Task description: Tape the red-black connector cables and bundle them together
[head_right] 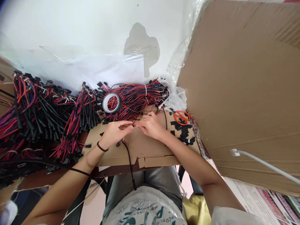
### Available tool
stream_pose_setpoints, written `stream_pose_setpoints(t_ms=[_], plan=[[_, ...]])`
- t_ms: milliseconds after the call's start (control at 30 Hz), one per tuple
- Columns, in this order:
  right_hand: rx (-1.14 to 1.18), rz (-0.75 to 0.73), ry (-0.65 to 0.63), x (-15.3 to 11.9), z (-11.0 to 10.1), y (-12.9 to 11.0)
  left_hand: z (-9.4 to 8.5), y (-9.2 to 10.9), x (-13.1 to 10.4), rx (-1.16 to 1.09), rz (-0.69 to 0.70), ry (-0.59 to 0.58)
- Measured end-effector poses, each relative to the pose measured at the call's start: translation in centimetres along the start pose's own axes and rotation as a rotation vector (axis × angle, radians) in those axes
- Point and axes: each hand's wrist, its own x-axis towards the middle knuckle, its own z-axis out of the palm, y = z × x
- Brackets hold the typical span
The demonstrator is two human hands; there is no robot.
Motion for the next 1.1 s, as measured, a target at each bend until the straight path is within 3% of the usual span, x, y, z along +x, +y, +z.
stream_pose_setpoints(t_ms=[167,333,500,667,833,1033,1100], plan=[[-0.042,-0.107,0.058,-0.1,0.3,-0.1,-0.4,0.3,0.4,-0.311,-0.17,-0.151],[-0.064,-0.255,0.197,-0.1,0.4,-0.4,-1.2,0.6,0.9,-0.6,-0.397,-0.297],[-0.123,-0.345,0.248,-0.2,0.4,-0.7,-1.8,0.0,1.5,-0.755,-0.468,-0.544],[-0.231,-0.464,0.329,-0.1,0.0,-1.1,-1.7,-0.6,1.9,-0.78,-0.48,-0.681],[-0.227,-0.479,0.263,-0.3,0.0,-1.2,-1.5,-0.4,2.2,-0.791,-0.498,-0.793],[-0.214,-0.522,0.282,-0.4,0.0,-1.4,-0.5,-0.2,1.9,-0.648,-0.441,-0.845],[-0.231,-0.539,0.307,-0.3,-0.1,-1.6,-0.3,-0.2,1.8,-0.594,-0.416,-0.777]])
